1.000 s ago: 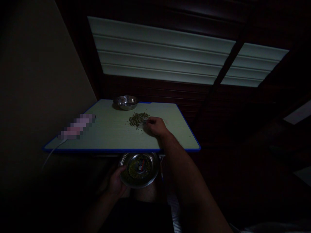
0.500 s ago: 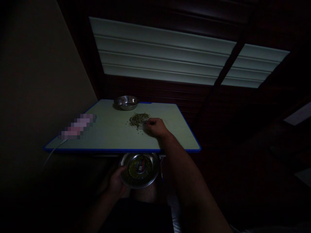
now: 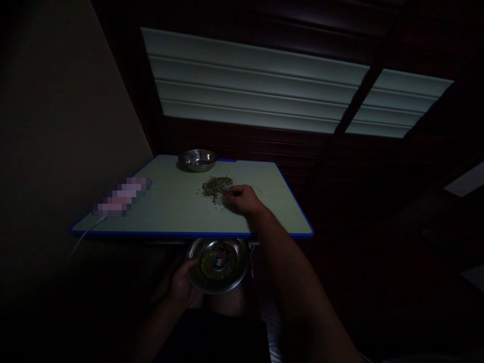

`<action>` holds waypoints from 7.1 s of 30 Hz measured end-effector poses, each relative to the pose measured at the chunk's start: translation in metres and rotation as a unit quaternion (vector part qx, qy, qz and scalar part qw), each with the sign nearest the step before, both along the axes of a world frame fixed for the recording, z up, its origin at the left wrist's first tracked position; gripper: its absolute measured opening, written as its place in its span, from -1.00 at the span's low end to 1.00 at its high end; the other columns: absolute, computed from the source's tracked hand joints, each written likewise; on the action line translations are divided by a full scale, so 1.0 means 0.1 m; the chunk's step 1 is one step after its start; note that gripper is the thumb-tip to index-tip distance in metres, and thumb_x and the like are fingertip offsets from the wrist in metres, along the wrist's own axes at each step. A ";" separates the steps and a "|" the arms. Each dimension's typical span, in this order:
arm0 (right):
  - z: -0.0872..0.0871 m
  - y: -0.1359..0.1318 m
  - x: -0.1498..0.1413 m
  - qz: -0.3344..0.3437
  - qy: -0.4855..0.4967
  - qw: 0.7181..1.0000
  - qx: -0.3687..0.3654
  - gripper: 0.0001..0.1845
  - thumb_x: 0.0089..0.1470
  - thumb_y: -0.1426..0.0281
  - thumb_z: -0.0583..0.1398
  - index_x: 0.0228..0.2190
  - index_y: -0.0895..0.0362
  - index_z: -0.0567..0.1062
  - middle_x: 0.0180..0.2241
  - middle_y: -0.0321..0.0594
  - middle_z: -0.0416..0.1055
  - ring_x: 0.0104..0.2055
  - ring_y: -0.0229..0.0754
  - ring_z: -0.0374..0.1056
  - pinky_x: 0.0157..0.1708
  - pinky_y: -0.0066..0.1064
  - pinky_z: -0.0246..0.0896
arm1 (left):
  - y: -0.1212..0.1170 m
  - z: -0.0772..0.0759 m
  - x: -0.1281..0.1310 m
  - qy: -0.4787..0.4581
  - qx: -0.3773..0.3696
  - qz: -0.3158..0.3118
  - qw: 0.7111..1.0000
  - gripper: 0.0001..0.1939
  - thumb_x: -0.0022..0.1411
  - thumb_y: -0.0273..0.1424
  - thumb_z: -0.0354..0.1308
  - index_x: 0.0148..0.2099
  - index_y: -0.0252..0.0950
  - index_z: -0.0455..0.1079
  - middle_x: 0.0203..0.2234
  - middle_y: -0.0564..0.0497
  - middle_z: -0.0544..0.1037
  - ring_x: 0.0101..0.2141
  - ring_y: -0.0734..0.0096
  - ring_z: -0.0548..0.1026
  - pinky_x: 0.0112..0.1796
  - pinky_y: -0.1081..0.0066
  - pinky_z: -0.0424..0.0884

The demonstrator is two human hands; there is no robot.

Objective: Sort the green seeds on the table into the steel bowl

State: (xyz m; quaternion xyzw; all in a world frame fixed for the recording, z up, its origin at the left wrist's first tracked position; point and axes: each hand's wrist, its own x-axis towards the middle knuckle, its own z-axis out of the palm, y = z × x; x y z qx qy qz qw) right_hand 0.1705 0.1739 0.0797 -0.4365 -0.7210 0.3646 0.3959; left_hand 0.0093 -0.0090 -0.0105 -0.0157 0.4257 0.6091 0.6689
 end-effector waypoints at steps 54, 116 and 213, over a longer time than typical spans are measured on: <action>-0.03 0.02 0.01 -0.017 -0.004 0.999 0.029 -0.86 -0.20 0.32 0.21 -0.57 0.15 0.50 -0.55 -0.29 0.42 -0.44 -0.25 0.27 -0.36 -0.40 0.16 | -0.01 0.02 0.01 0.010 -0.010 -0.004 1.000 -0.87 -0.01 -0.50 0.17 -0.40 -0.35 0.55 -0.51 -0.15 0.65 -0.16 -0.06 0.62 -0.07 0.12 0.52; 0.09 -0.01 0.02 -0.091 0.029 0.995 -0.019 -0.76 -0.24 0.23 0.20 -0.58 0.17 0.50 -0.62 -0.33 0.34 -0.53 -0.31 0.16 -0.47 -0.45 0.07 | -0.02 0.09 0.03 0.013 -0.023 -0.009 1.000 -0.87 -0.01 -0.49 0.15 -0.40 -0.35 0.54 -0.48 -0.17 0.66 -0.16 -0.08 0.62 -0.04 0.06 0.50; -0.02 0.09 -0.10 -0.072 -0.078 0.989 0.103 -0.86 -0.08 0.41 0.21 -0.47 0.17 0.58 -0.45 -0.26 0.52 -0.36 -0.21 0.36 -0.27 -0.39 0.22 | 0.00 -0.03 0.01 0.008 0.018 0.012 1.000 -0.85 -0.05 -0.47 0.18 -0.37 -0.34 0.55 -0.46 -0.12 0.67 -0.16 0.00 0.63 -0.04 0.15 0.51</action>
